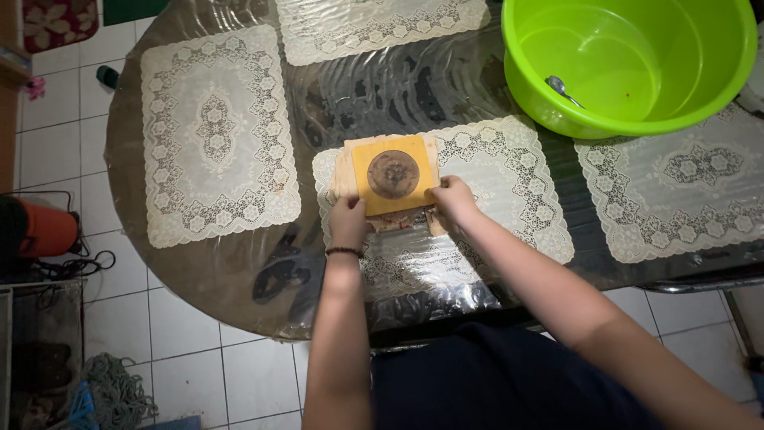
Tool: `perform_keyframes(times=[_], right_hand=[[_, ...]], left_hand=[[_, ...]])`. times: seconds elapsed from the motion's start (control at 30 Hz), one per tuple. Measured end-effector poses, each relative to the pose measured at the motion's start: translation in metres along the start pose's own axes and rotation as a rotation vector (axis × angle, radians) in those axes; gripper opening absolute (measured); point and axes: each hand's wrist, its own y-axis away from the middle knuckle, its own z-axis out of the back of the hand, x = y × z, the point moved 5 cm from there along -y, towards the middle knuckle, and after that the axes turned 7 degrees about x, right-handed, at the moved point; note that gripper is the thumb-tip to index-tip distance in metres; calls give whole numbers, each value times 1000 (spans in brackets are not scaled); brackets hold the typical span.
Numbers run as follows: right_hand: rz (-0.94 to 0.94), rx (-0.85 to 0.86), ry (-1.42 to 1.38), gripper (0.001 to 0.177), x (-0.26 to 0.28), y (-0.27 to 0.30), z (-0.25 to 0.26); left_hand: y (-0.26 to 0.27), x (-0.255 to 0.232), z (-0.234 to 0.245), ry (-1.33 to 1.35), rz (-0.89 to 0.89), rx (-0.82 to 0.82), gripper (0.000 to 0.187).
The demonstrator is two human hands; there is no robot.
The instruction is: The person organizes kitchen appliances on a glass dining table. They move a green basin, unplug and coil the cord of a rice cooker, place the lid on top, and then handle a kettle and a small wrapped item.
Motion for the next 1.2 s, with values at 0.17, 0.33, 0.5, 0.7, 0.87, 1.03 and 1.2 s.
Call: perform_keyframes(times=[0.17,0.33,0.5,0.7,0.87,1.03,1.2], right_hand=[[12,125,-123,31,-15,-22,4],[24,203,-13,13,-40,1,20],[-151,273,-68,13,-75,38,33],[5,330,15,15,-86,25,43],[175,360,18,27,-56,14,40],[90,378,65,38,-57,24,41],[108,422,165,46,-61,38,57]], left_hand=[[14,3,8,-71,-13,-22,31],[46,18,16,-82,-41,-45,30],[98,29,19,-73,-32,-45,29],[148,1,9,70,117,-47,34],[157,-22,-2,-101,-8,-206,37],[150,2,-9,64,-2,-208,34],[138,28,-5,62,51,-210,32]])
